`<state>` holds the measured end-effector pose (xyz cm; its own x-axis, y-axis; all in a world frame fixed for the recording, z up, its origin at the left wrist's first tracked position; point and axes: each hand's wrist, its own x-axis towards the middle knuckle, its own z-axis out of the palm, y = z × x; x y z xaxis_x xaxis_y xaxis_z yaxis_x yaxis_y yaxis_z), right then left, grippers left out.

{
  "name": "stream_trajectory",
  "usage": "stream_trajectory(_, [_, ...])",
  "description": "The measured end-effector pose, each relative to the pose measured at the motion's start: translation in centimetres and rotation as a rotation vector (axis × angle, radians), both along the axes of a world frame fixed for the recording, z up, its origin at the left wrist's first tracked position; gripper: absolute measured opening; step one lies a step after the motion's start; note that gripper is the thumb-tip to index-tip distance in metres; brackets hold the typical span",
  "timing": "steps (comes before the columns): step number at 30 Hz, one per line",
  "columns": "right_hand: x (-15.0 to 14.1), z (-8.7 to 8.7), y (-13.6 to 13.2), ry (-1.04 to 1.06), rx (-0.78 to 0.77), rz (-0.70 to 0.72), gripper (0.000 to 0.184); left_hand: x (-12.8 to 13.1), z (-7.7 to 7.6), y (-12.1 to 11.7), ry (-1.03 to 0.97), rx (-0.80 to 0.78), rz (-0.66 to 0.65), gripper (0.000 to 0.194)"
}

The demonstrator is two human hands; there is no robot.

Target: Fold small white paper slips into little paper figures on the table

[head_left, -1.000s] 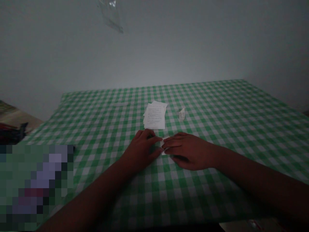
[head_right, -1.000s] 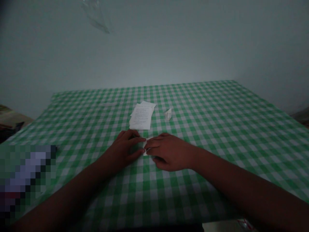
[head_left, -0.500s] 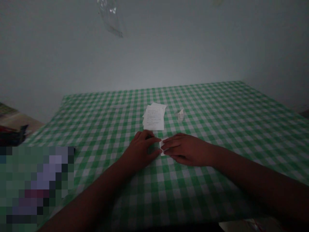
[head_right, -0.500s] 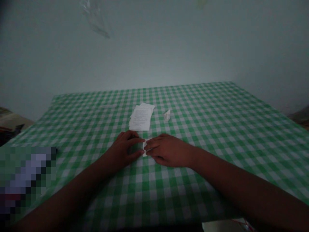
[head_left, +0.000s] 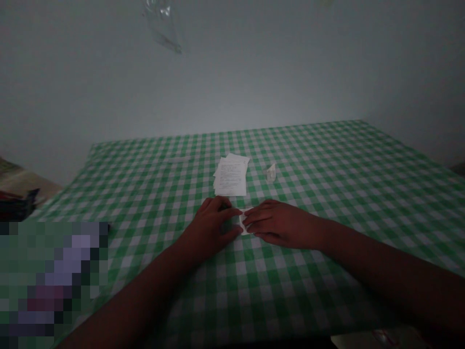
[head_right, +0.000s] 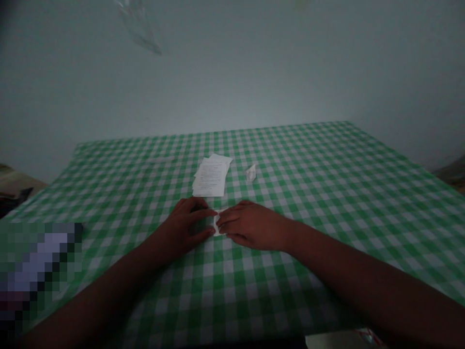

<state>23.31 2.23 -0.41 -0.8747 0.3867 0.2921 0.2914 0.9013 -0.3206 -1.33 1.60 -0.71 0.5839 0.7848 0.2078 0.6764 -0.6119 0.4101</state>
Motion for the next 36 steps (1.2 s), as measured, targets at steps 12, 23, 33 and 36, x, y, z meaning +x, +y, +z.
stream_trajectory(12, [0.20, -0.56, 0.32, -0.018, 0.031, 0.028, 0.024, 0.09, 0.16, -0.04, 0.006, -0.014, 0.009, 0.035])
stream_trajectory(23, [0.17, -0.36, 0.16, -0.036, 0.013, 0.015, 0.026, 0.07, 0.25, -0.06, 0.000, -0.032, 0.012, 0.033])
stream_trajectory(33, [0.10, -0.08, 0.07, -0.053, 0.007, 0.003, 0.025, -0.08, 0.02, 0.15, -0.042, -0.036, 0.042, 0.037])
stream_trajectory(36, [0.11, -0.12, 0.10, -0.056, 0.004, 0.003, 0.025, -0.12, 0.09, 0.13, -0.048, -0.044, 0.053, 0.034])
